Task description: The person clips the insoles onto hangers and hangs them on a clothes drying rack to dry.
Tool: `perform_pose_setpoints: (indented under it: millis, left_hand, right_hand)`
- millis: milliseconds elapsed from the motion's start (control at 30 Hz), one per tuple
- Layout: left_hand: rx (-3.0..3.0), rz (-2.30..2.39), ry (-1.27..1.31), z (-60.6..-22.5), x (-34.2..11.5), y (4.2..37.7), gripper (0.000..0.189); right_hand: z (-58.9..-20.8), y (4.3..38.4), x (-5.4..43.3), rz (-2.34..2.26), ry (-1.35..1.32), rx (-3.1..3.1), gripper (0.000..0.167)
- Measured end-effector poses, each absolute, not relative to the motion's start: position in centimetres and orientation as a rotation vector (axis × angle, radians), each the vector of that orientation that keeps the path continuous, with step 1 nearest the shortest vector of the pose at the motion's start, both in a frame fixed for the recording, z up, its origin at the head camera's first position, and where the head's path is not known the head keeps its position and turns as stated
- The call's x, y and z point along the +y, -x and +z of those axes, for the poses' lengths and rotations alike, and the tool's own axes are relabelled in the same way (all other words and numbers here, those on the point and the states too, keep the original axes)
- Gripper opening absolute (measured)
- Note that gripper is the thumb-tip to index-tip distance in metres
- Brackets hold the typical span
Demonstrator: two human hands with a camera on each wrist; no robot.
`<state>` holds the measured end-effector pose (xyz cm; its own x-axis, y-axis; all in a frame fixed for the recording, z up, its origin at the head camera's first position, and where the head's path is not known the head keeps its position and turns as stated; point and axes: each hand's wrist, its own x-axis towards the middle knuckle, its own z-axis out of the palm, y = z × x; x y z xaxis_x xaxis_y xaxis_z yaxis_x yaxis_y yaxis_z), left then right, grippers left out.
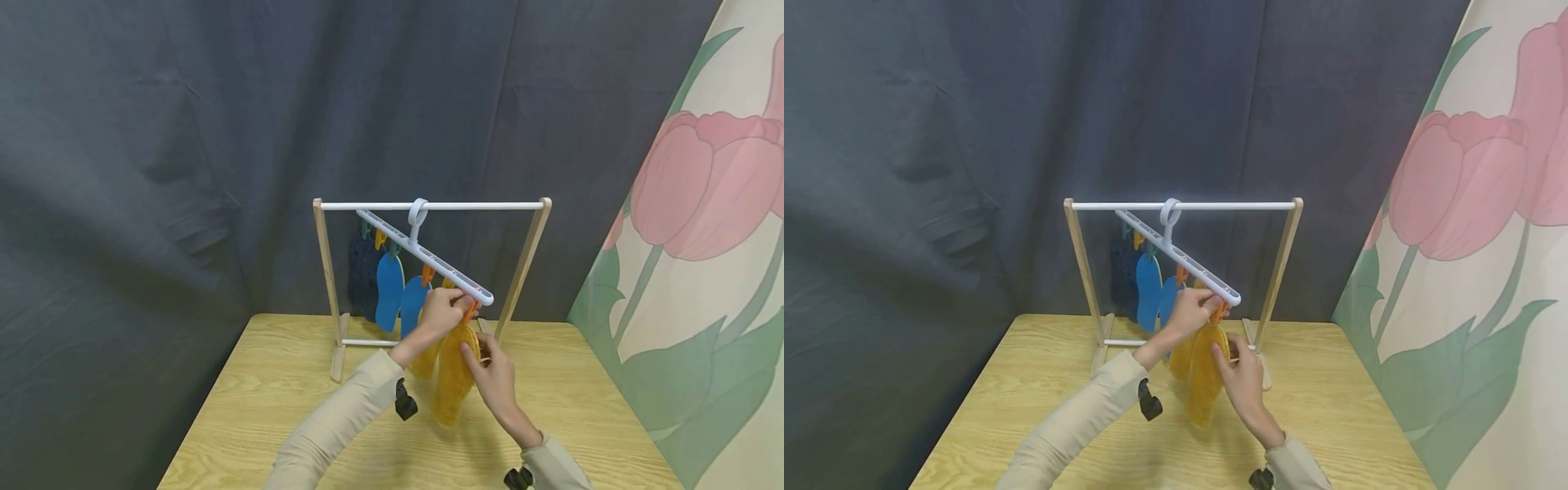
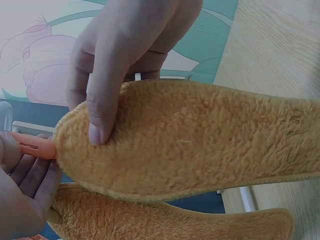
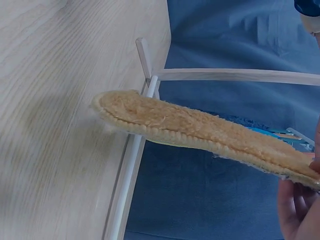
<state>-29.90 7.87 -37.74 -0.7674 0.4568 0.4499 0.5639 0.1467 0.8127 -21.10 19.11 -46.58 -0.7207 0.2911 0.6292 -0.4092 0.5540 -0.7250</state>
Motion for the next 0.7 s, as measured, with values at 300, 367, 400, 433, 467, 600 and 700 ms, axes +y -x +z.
perform_pose_setpoints:
  millis: [300,367,400,433,467,600,700]
  left_hand:
    - [-2.309,-1.739,1.024,-38.07,7.89,30.08,0.018]
    - [-2.305,-1.743,1.025,-38.07,7.87,30.09,0.017]
    - [-2.301,-1.741,1.027,-38.06,7.85,30.09,0.017]
    - [-2.299,-1.736,1.028,-38.04,7.85,30.09,0.017]
    - [-2.3,-1.727,1.027,-38.0,7.85,30.08,0.017]
    - [-2.304,-1.694,1.027,-37.83,7.82,30.03,0.017]
    - [-2.307,-1.673,1.026,-37.68,7.84,30.02,0.016]
  right_hand:
    - [-46.24,21.18,18.95,1.221,-0.099,-2.014,0.019]
    - [-46.27,21.29,18.9,1.217,-0.092,-2.007,0.02]
    - [-46.3,21.36,18.88,1.214,-0.088,-2.004,0.02]
    - [-46.28,21.42,18.86,1.216,-0.084,-2.001,0.02]
    - [-46.26,21.47,18.83,1.215,-0.083,-1.998,0.021]
    - [-46.02,21.51,18.67,1.25,-0.069,-1.986,0.02]
    - [-45.71,21.48,18.51,1.289,-0.051,-1.973,0.018]
